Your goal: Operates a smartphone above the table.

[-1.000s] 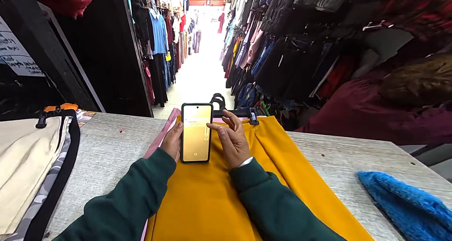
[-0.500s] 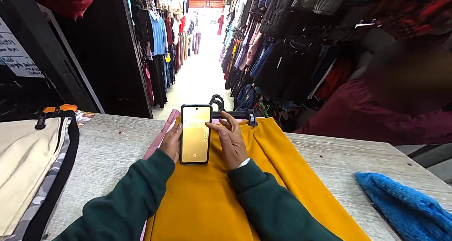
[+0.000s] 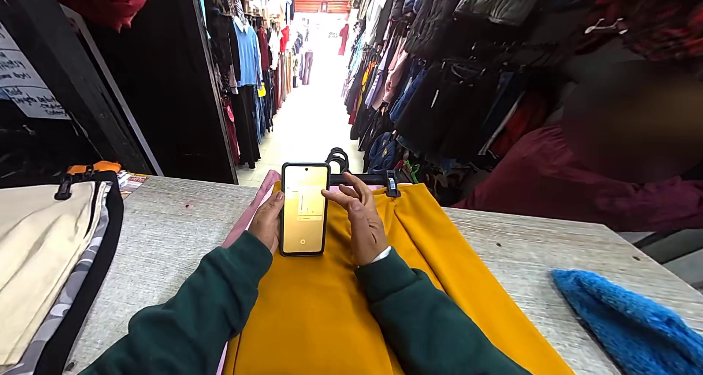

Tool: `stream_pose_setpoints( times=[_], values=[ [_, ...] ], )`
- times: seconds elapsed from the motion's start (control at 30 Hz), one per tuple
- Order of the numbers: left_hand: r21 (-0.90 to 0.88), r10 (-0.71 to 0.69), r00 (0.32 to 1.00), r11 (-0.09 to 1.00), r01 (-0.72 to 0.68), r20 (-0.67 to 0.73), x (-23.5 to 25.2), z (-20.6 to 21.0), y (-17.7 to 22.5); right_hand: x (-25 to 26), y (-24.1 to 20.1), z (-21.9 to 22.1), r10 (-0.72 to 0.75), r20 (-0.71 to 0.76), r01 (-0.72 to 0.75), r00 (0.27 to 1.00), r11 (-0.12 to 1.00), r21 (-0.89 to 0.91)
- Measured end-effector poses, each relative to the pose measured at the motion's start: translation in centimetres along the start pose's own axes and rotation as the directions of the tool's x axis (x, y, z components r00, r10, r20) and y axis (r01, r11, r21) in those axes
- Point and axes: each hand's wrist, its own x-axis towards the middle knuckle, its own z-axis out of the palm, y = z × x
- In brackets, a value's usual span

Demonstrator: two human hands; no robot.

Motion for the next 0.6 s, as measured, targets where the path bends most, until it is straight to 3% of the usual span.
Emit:
stream_pose_setpoints(
  times=[0.27,0.6],
  values=[
    [-0.017,0.006,1.0,1.0,-0.005,0.009,0.16,-0.08,-0.07,-0.05,0.2,0.91,-0.054,0.117,0.059,0.992,0.997,-0.041],
    [0.0,-0.006,1.0,1.0,0.006,0.002,0.14,-0.02,0.01,0.19,-0.03,0.28,0.015,0.04,-0.014,0.999,1.0,-0.024]
  ],
)
